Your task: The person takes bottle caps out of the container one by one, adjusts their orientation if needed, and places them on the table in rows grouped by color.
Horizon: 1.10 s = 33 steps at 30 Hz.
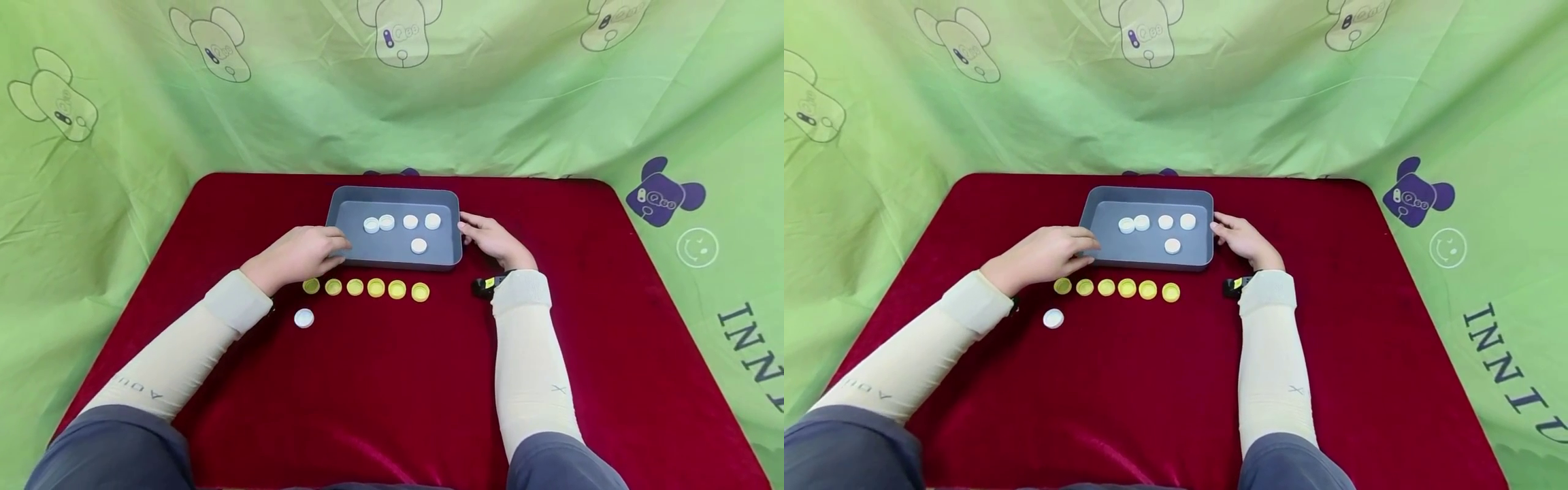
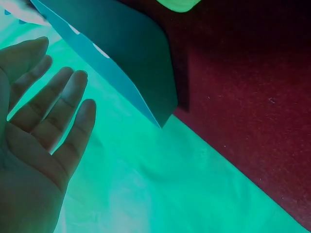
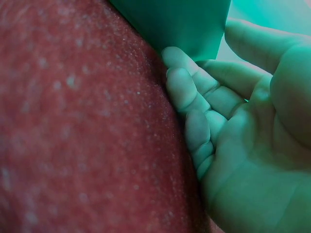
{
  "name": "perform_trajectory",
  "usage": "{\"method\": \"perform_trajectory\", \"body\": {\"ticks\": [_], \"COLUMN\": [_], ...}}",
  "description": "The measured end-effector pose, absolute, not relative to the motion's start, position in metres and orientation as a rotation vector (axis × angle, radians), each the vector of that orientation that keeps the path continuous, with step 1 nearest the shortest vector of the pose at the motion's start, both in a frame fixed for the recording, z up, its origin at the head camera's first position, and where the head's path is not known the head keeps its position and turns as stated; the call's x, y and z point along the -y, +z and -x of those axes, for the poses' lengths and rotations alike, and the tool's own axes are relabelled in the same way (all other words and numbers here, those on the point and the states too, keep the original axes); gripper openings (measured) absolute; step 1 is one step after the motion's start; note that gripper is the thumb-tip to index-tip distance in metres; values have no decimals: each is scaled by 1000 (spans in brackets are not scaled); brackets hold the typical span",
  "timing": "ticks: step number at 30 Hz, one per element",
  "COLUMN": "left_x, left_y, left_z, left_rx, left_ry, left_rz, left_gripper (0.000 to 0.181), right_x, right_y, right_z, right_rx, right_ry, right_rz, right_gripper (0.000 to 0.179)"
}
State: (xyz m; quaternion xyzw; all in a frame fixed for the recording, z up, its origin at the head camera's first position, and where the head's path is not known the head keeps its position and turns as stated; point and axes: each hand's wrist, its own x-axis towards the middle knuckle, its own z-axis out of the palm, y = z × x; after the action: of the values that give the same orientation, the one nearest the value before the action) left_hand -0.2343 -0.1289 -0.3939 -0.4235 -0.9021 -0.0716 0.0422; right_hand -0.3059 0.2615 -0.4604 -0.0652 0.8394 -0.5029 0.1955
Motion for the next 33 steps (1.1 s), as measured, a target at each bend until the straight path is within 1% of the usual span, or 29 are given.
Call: {"method": "perform_trajectory", "body": {"ticks": [7, 14, 25, 33], "left_x": [120, 108, 100, 97], "left_y": [-398, -396, -395, -396], "left_z": [254, 271, 287, 295], "left_rx": [2830, 2848, 2951, 2950], "left_ry": [-312, -353, -337, -309], "left_rz": [1246, 1258, 1210, 1222], "left_gripper": [22, 23, 27, 25], "right_x": [-262, -261, -260, -262], "right_y": [-463, -461, -460, -460], "right_z": [308, 306, 304, 304], "right_rx": [-2361, -2367, -2369, -2373], "right_ry": [-1420, -1431, -1408, -1414], "right_rz": [191, 197, 187, 193], "right_gripper": [56, 54, 55, 55]}}
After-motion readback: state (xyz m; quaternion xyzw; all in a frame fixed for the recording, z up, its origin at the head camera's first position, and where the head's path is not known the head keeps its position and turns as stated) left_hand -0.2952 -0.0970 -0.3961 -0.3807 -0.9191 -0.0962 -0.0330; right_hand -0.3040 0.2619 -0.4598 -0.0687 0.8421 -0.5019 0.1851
